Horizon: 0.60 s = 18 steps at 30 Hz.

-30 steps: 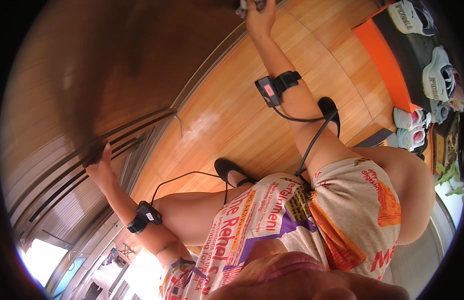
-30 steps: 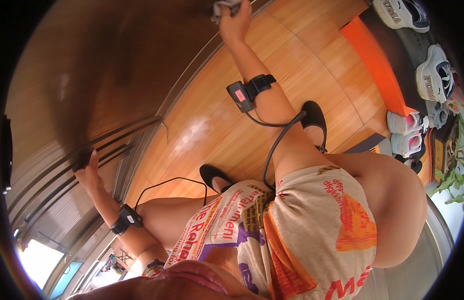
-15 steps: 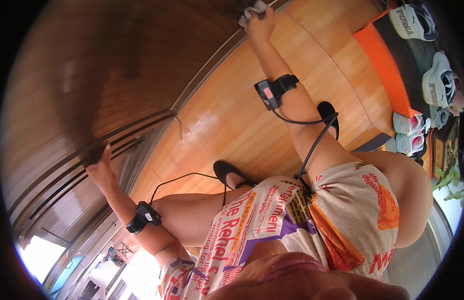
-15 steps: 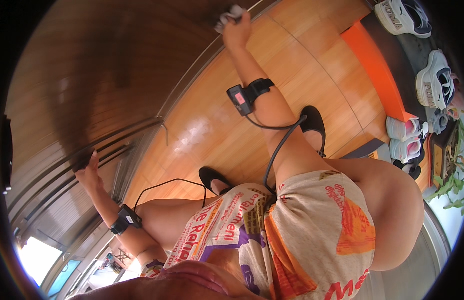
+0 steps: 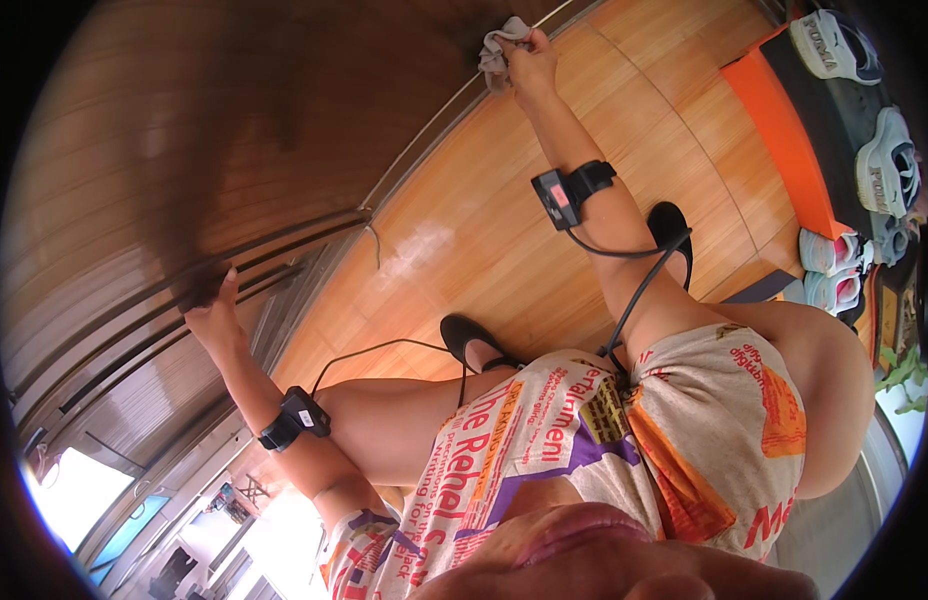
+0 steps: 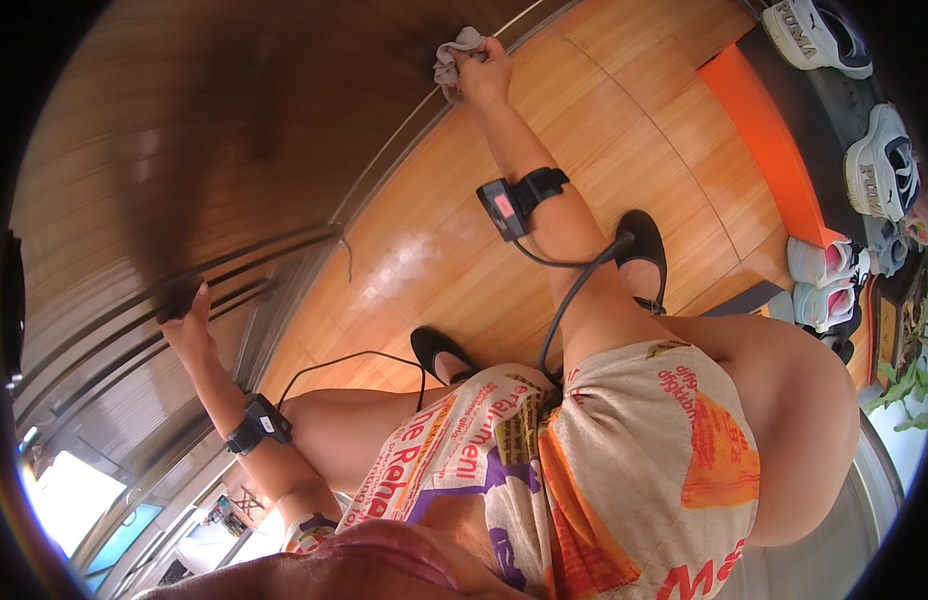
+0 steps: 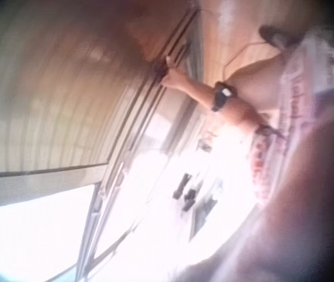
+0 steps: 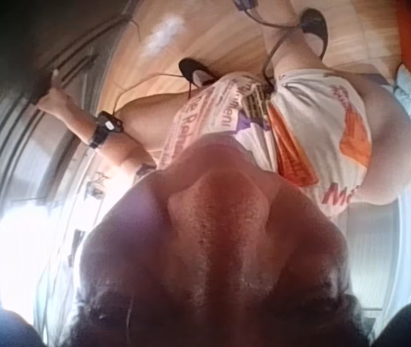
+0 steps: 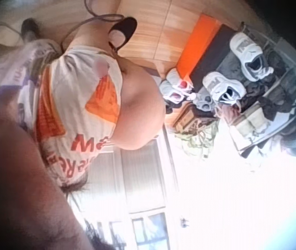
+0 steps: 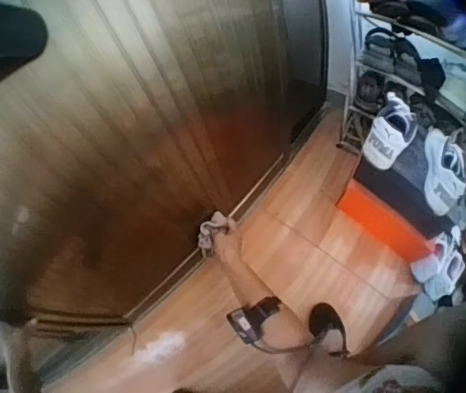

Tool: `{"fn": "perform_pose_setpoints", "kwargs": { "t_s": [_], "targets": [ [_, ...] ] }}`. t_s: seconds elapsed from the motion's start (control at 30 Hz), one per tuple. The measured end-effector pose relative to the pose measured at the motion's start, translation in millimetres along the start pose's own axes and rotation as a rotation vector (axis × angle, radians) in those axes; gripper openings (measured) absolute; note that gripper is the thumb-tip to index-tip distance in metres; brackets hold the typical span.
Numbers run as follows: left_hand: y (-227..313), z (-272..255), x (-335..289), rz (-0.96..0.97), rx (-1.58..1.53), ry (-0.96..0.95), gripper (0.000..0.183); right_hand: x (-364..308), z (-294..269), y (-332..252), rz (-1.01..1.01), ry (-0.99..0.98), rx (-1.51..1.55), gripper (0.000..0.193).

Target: The person wipes a metal door with a cloth, moving the cloth in circular and vertical motions across the surface. The person holds the door with one hand while cleaning with the other.

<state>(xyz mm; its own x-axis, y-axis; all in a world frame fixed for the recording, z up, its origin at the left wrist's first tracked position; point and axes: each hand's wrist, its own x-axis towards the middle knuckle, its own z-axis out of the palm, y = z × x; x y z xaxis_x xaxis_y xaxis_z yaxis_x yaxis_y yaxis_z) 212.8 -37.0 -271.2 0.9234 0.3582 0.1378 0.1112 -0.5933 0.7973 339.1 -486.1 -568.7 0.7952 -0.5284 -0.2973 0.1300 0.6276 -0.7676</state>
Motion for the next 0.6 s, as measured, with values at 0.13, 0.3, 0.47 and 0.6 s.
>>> {"fn": "perform_pose_setpoints", "kwargs": {
  "t_s": [0.13, 0.3, 0.47, 0.6],
  "targets": [
    [-3.0, 0.7, 0.4, -0.036, -0.010, -0.019, 0.055, 4.9, -8.6, 0.7, 0.012, 0.056, -0.112, 0.020],
    [-5.3, 1.1, 1.4, -0.018, 0.008, 0.001, 0.056, -17.7, 21.4, -34.5, -0.131, 0.035, -0.120, 0.022],
    [-1.8, 5.4, 0.0, -0.036, -0.027, -0.009, 0.057, -33.3, 63.4, -53.4, -0.720, -0.105, -0.543, 0.030],
    [-0.2, 7.6, -0.6, -0.048, -0.045, -0.007, 0.059, -18.9, 45.1, -36.8, -0.778, 0.121, -0.558, 0.024]
  ]
}}
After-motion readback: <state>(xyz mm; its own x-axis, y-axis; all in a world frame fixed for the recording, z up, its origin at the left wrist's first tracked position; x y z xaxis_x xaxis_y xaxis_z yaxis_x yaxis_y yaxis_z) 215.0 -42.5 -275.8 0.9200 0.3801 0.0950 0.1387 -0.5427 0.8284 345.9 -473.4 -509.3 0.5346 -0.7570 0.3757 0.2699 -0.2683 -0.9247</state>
